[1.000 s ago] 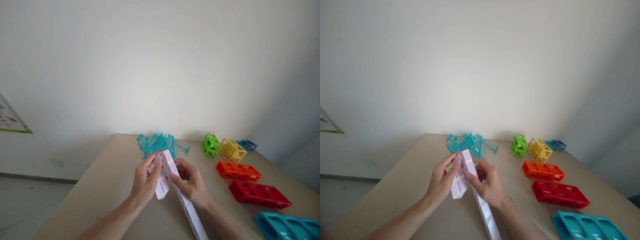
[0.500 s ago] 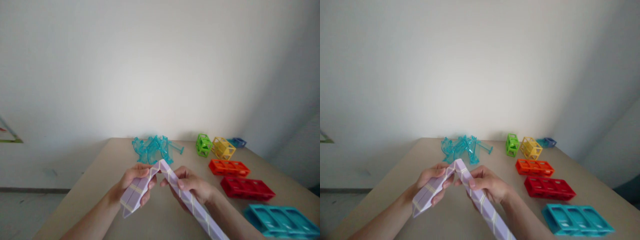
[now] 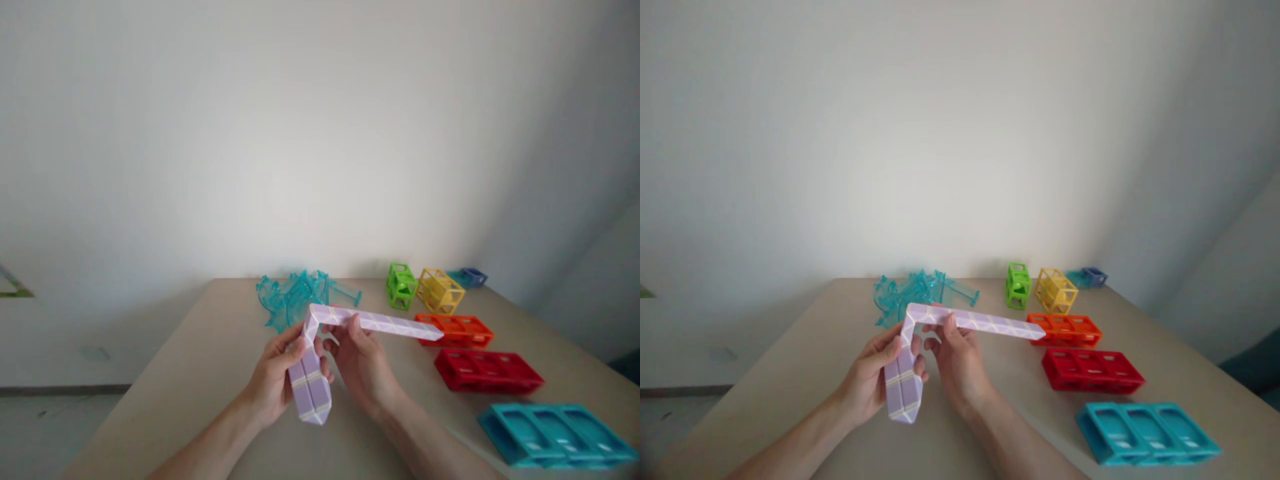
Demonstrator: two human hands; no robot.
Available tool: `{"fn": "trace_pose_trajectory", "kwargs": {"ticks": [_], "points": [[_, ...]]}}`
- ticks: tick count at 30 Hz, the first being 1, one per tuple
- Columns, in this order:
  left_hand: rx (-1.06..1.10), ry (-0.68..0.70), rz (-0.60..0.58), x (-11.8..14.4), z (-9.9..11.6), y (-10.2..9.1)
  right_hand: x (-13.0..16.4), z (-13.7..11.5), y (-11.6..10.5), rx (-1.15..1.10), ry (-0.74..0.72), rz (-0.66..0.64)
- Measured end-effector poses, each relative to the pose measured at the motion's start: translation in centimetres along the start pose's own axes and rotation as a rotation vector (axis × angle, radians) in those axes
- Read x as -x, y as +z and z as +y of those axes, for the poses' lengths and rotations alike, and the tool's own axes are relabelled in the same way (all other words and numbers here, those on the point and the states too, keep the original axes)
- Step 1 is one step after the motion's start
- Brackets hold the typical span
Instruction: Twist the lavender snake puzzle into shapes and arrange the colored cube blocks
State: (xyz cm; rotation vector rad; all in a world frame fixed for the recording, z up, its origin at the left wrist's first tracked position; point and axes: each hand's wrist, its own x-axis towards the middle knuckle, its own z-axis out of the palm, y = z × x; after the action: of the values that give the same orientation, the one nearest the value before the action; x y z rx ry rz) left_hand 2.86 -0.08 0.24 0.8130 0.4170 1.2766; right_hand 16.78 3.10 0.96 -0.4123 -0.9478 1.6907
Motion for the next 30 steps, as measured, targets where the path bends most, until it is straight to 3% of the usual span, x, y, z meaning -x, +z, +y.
{"fn": "trace_pose_trajectory", "kwargs": {"ticks": [3, 6, 9, 15, 23, 30], "points": [[0.037, -0.026, -0.085, 0.3, 0.0, -0.4, 0.3, -0.1, 0.5, 0.009, 0.077, -0.079], [0.088, -0.151, -0.197, 0.6, -0.1, -0.6, 0.3, -0.2, 0.8, 0.03, 0.104, -0.027], [0.084, -0.227, -0.229, 0.8, -0.1, -0.7, 0.1, -0.4, 0.7, 0.054, 0.1, 0.03], [0.025, -0.129, -0.102, 0.4, 0.1, -0.4, 0.2, -0.6, 0.7, 0.071, 0.047, -0.1], [0.119, -0.105, 0.088, 0.1, -0.2, 0.4, -0.3, 0.0, 0.1, 0.066, -0.124, 0.162], [0.159, -0.129, 0.12, 0.1, -0.5, 0.6, -0.6, 0.4, -0.7, 0.178, -0.243, 0.191]]}}
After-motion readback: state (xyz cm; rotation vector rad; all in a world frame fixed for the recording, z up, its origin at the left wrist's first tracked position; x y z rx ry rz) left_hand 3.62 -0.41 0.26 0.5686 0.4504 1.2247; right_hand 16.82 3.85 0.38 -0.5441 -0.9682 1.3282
